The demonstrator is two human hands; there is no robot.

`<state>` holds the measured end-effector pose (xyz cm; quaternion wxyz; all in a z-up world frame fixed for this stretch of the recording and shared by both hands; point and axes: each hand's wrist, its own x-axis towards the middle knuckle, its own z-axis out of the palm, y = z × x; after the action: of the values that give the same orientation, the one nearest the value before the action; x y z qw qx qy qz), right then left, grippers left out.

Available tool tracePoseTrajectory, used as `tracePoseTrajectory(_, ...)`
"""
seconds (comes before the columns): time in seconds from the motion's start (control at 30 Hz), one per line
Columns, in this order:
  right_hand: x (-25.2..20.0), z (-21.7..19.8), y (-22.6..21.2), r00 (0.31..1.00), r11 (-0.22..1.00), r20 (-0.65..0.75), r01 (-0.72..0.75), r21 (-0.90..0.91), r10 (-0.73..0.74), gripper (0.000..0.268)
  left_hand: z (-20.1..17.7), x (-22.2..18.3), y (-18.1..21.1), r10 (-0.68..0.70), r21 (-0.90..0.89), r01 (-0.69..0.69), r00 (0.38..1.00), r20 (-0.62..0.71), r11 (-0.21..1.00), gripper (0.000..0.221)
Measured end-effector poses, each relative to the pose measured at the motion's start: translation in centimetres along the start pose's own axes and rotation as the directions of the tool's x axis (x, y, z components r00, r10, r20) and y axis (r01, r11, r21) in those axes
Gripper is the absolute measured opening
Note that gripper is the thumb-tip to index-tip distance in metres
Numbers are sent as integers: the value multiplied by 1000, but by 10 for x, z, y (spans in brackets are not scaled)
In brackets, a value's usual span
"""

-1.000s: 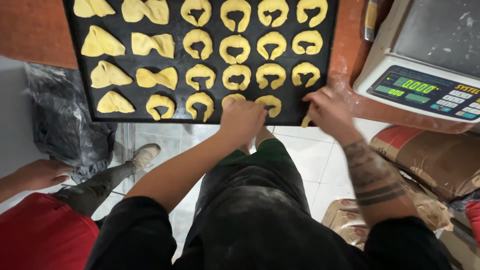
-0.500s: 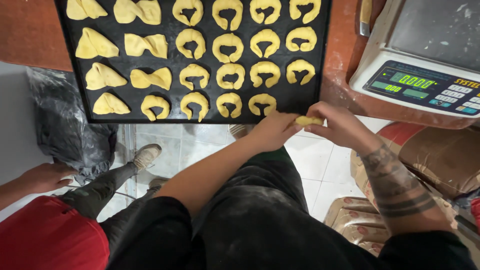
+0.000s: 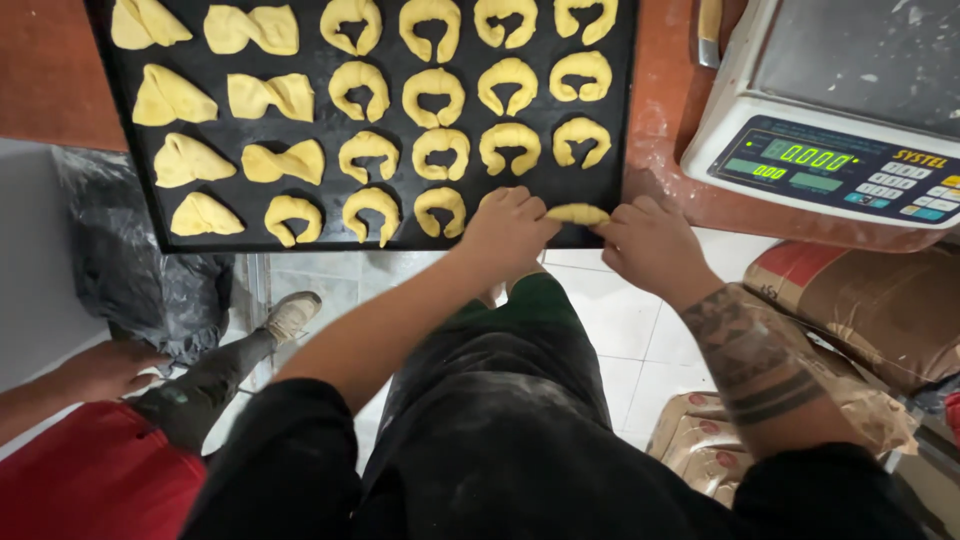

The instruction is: Shaping and arranging dough pieces on a baking tray into specific forms like crescents and bows

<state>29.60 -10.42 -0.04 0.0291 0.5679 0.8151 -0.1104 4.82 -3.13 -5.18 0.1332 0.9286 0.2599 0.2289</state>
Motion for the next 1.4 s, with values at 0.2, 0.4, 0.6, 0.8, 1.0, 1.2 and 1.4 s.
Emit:
tracePoseTrajectory(0.2,3,52,-6,993,992,-19,-117,34,118,26,30,8,33,-208,5,208,978,29,978,35)
tracePoseTrajectory(0.4,8,58,-5,933,995,-354,-87,-54,63,7,13,19,27,-74,216,100,990,-123,971,3)
tracePoseTrajectory(0.6,8,56,2,897,999,-440,-38,30,47,5,15,20,24,-7,248,41,990,-139,968,10)
tracePoseTrajectory(0.8,2,45,-7,849,993,-529,-64,-97,3,20,10,13,29,-5,176,39,982,-186,984,12)
tracePoseTrajectory(1.0,-2,43,-12,891,993,-452,-86,-77,42,20,-3,25,36,73,233,-32,983,-169,972,12)
tracePoseTrajectory(1.2,-6,58,-2,955,988,-265,-150,-44,134,26,6,18,36,101,213,-59,975,-196,975,28)
tracePoseTrajectory(1.4,-6,39,-1,984,987,-76,-157,40,160,37,3,22,39,104,152,-70,967,-233,986,33)
